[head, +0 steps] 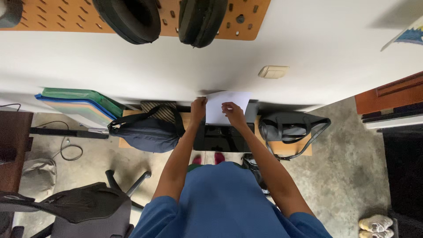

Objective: The person opens the printer cover, adjusts internal components, and closes the cover. They then gather sheets of paper, place them into the printer's input tray, and retrieve printed sheets from the output tray.

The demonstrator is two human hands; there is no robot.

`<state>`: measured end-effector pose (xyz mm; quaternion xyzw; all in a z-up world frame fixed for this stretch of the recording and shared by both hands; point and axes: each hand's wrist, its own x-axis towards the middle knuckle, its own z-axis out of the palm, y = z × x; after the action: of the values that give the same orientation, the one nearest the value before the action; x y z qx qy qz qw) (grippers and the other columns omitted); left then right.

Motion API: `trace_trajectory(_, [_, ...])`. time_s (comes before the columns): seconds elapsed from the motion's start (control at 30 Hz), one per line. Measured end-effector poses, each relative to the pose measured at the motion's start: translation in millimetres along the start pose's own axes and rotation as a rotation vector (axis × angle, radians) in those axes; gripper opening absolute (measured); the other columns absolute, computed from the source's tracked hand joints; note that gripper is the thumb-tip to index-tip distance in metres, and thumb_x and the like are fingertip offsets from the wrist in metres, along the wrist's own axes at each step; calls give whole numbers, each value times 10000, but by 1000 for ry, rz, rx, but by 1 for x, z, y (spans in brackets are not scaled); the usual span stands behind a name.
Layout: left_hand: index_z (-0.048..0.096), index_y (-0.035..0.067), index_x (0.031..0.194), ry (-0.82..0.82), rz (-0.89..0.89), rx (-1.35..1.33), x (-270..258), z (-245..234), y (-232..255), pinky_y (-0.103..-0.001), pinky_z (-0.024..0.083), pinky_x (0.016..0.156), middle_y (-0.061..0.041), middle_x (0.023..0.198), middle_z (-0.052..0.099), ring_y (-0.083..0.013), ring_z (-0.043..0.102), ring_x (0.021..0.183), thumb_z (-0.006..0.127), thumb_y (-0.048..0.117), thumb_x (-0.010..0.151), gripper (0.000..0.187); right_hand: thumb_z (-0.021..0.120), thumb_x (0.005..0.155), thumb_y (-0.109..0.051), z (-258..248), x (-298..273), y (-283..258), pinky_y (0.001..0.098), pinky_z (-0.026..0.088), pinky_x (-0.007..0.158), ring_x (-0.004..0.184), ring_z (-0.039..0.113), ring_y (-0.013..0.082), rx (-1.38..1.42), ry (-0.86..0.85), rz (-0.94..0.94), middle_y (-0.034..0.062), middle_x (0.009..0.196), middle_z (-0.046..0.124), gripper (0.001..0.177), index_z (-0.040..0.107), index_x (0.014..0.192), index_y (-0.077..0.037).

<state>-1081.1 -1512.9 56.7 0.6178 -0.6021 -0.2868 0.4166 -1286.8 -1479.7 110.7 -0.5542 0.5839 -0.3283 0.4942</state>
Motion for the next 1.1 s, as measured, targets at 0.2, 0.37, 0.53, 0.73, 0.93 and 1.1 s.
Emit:
trace_trajectory(0.2, [746, -3, 996, -60, 42, -116, -26, -30, 31, -444, 495, 599, -259, 789, 662, -391, 658, 668, 694, 148, 967, 162, 796, 902, -284, 40, -12, -43, 314, 608, 750, 945, 744, 191, -87, 146, -59, 129, 1102, 739, 465, 639, 1222, 14])
trace_trajectory(0.37, [754, 28, 1044, -146, 82, -225, -47, -49, 42, -404, 531, 631, -220, 827, 696, -368, 709, 717, 646, 106, 947, 164, 834, 870, -277, 73, -33, -56, 325, 611, 735, 949, 743, 218, -50, 323, -83, 161, 1119, 721, 489, 624, 1179, 39])
trace_trajectory(0.53, [752, 16, 1042, -234, 196, -212, -46, -63, 41, -385, 560, 717, -206, 962, 735, -382, 726, 884, 668, 82, 935, 151, 765, 917, -195, 96, -45, -56, 323, 618, 739, 939, 759, 216, 27, 503, -50, 146, 1089, 727, 346, 627, 1140, 32])
trace_trajectory(0.73, [720, -16, 1059, -429, 216, -331, -37, -60, 23, -367, 583, 813, -185, 1032, 749, -334, 753, 946, 673, 130, 954, 186, 746, 943, -141, 117, -55, -31, 319, 609, 794, 963, 758, 216, -78, 690, -83, 173, 1087, 750, 345, 636, 1221, 32])
trace_trajectory(0.93, [632, -17, 1200, -657, 226, -381, -27, -35, 6, -399, 582, 871, -191, 1132, 728, -334, 731, 1089, 686, 205, 1002, 303, 702, 981, -87, 108, -63, -7, 296, 595, 798, 933, 771, 178, -48, 818, -82, 162, 1024, 780, 308, 646, 1267, 13])
trace_trajectory(1.1, [573, -3, 1336, -530, 376, -289, -21, -24, 6, -441, 519, 970, -224, 1259, 671, -378, 649, 1182, 781, 163, 904, 508, 741, 922, -90, 94, -70, -7, 278, 587, 808, 899, 759, 146, 79, 794, 12, 118, 985, 793, 340, 691, 1247, -4])
